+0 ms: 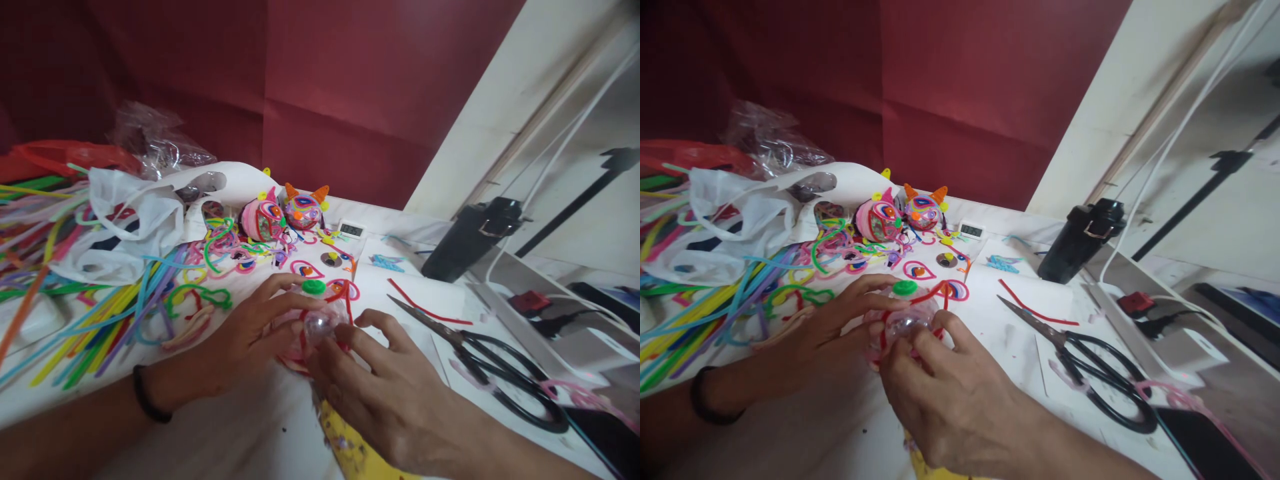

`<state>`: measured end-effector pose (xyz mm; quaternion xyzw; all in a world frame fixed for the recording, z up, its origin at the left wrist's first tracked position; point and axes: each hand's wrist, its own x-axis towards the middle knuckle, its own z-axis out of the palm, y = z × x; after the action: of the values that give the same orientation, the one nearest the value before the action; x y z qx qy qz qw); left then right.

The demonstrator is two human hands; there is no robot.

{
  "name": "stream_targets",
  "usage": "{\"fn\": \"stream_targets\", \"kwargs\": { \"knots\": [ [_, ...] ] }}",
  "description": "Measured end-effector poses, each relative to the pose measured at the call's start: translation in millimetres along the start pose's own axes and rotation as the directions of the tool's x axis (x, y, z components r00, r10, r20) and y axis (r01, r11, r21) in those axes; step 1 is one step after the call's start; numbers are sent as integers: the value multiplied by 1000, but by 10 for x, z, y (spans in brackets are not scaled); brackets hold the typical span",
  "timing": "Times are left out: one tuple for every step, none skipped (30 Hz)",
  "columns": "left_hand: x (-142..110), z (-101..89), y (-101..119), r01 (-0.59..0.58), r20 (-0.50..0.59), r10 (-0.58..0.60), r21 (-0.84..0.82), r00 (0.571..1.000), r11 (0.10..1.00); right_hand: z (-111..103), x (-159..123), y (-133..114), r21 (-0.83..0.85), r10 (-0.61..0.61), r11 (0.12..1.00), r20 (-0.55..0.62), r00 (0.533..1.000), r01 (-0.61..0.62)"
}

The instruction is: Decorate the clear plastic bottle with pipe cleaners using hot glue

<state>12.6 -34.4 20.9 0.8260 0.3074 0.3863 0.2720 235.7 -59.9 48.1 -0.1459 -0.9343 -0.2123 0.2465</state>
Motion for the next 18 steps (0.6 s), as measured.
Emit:
{"fn": "stream_targets", "kwargs": {
  "knots": [
    [-1,4,3,6,-7,-6,-8,1000,1000,-1,2,-1,-1,-2,1000,1,1000,2],
    [-1,7,7,10,-11,-11,-11,1000,1000,0,4,-3,1,1,1000,2,1000,-1],
    [2,10,12,16,-14,-16,-11,1000,1000,2,6,-6,4,3,1000,1,1000,-3],
    [5,11,15,23,-18,-23,-9,1000,1000,6,7,-11,10,8,1000,-1,1000,-8],
    [10,11,18,29,-26,-29,-6,999,1000,10,7,-15,15,13,1000,-4,1000,-13],
    [15,10,18,35,-35,-35,-1,999,999,14,8,-19,20,14,1000,-5,1000,-14],
    [20,9,18,41,-41,-40,7,998,999,17,8,-23,23,15,1000,-5,1000,-15],
    [25,8,17,47,-48,-46,16,998,999,19,8,-25,24,15,1000,-3,1000,-15],
    [30,8,17,48,-54,-47,24,997,999,20,8,-26,26,17,999,-3,1000,-17],
    [33,8,17,47,-56,-46,29,997,998,21,9,-27,30,23,999,0,1000,-23],
    [36,10,18,45,-56,-44,28,997,999,22,9,-27,37,30,999,-2,1000,-30],
    [38,13,19,41,-55,-39,23,998,999,24,10,-26,46,39,998,-6,999,-38],
    [38,17,19,39,-55,-38,16,998,999,26,11,-26,54,45,998,-13,999,-45],
    [37,22,20,41,-57,-40,10,998,999,30,11,-25,61,47,997,-20,999,-46],
    [35,26,19,41,-59,-41,8,997,999,34,11,-24,64,48,997,-24,999,-46],
    [33,29,17,45,-61,-44,11,997,999,39,11,-24,63,48,997,-26,999,-46],
    [31,31,14,46,-61,-44,17,997,999,44,10,-24,62,49,997,-27,998,-48],
    [29,32,11,46,-59,-45,25,997,999,48,8,-25,61,53,997,-25,998,-51]
  ]
}}
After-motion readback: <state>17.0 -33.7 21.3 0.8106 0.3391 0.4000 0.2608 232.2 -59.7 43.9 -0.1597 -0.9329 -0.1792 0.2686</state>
